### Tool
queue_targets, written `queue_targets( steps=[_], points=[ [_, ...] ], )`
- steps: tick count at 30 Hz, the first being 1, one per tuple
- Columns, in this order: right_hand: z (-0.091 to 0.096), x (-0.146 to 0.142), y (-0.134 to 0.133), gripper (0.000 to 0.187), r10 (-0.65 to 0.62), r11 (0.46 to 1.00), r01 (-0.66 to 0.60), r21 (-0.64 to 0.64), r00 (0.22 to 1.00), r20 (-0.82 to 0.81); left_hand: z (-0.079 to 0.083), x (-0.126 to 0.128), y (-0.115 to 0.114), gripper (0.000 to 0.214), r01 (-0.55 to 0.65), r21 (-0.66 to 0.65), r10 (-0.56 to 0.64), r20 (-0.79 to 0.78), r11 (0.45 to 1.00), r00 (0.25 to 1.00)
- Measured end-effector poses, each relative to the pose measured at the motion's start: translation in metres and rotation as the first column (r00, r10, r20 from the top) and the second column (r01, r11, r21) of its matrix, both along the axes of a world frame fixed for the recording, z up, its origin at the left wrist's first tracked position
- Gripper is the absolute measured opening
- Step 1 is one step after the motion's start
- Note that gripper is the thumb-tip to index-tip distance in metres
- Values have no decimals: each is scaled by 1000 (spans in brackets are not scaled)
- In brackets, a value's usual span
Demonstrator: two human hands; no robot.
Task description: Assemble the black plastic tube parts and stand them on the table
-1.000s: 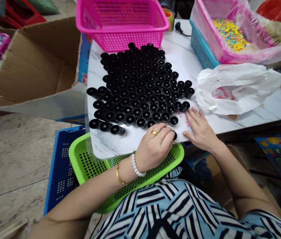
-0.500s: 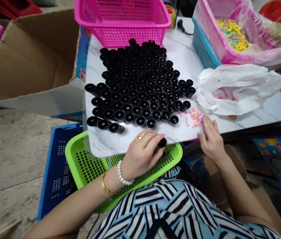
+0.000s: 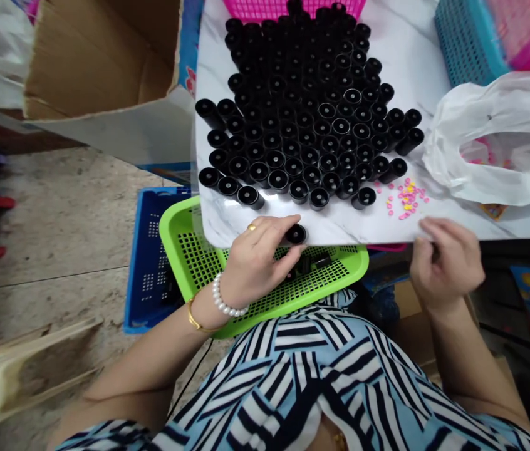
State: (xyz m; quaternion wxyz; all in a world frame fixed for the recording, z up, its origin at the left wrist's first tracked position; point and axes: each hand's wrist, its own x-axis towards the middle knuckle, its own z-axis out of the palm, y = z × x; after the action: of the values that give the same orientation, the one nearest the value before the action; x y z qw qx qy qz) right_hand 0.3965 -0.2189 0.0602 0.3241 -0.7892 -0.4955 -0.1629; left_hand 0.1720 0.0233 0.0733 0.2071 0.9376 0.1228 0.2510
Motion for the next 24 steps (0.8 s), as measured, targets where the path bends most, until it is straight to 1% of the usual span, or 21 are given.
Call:
queue_targets(
  steps=[1, 2, 3, 4, 5, 6, 7, 8, 9, 10, 12, 13, 14, 15, 17, 18, 19, 20, 21, 22, 24],
  points=[
    [0, -12, 1, 40, 77, 996, -78, -39, 997, -25, -4, -2, 1, 45, -4, -7, 4, -1, 1000, 1000],
    [-2, -25, 4, 35, 164, 977, -171, -130, 984, -67, -7, -3, 1, 44, -6, -14, 6, 5, 1000, 1000],
    [-6, -37, 9, 29, 236, 932, -260, -254, 964, -119, -10, -3, 1, 43, -7, -22, 7, 15, 1000, 1000],
    [-12, -48, 16, 26, 276, 864, -321, -387, 946, -169, -12, -3, 1, 41, -7, -29, 8, 27, 1000, 1000],
    [-18, -58, 24, 26, 278, 784, -346, -515, 938, -207, -14, -1, 1, 39, -7, -39, 9, 38, 999, 999],
    [-26, -66, 32, 29, 261, 706, -348, -617, 938, -230, -15, 0, 1, 38, -7, -51, 10, 48, 999, 999],
    [-32, -73, 40, 30, 243, 638, -345, -688, 939, -245, -16, 1, 2, 36, -5, -65, 9, 59, 998, 998],
    [-37, -78, 48, 32, 237, 588, -349, -730, 937, -256, -17, 2, 2, 35, -2, -77, 7, 74, 997, 997],
    [-41, -83, 55, 35, 258, 551, -384, -741, 923, -286, -17, 3, 3, 34, 7, -87, 0, 87, 996, 996],
    [-42, -87, 60, 39, 308, 522, -456, -721, 889, -340, -18, 3, 4, 33, 21, -96, -12, 98, 995, 995],
    [-41, -91, 67, 45, 426, 470, -640, -608, 768, -479, -17, 1, 7, 31, 70, -115, -58, 104, 991, 993],
    [-39, -91, 68, 44, 451, 463, -696, -548, 718, -531, -16, 0, 9, 30, 98, -129, -85, 102, 987, 991],
    [-37, -90, 67, 41, 454, 488, -714, -502, 698, -553, -15, -2, 11, 29, 124, -147, -110, 100, 981, 989],
    [-34, -87, 64, 37, 441, 546, -693, -470, 715, -542, -13, -5, 13, 28, 146, -170, -130, 102, 975, 986],
    [-30, -78, 55, 31, 387, 718, -563, -409, 812, -437, -9, -10, 17, 29, 169, -222, -147, 111, 960, 983],
    [-29, -73, 50, 30, 355, 801, -486, -350, 856, -375, -7, -13, 18, 29, 166, -254, -141, 115, 953, 983],
    [-29, -69, 43, 31, 323, 865, -416, -281, 890, -323, -5, -15, 19, 30, 156, -289, -128, 114, 945, 985],
    [-30, -66, 37, 32, 285, 909, -351, -224, 916, -281, -3, -18, 19, 31, 137, -322, -108, 109, 937, 988],
    [-33, -64, 31, 33, 236, 938, -286, -194, 941, -244, -2, -19, 19, 32, 114, -349, -83, 102, 930, 991],
    [-37, -63, 25, 32, 187, 955, -226, -192, 961, -206, -2, -20, 18, 33, 94, -365, -63, 97, 926, 993],
    [-46, -64, 15, 28, 124, 951, -157, -266, 983, -139, -3, -20, 13, 31, 90, -353, -57, 103, 931, 993]
  ],
)
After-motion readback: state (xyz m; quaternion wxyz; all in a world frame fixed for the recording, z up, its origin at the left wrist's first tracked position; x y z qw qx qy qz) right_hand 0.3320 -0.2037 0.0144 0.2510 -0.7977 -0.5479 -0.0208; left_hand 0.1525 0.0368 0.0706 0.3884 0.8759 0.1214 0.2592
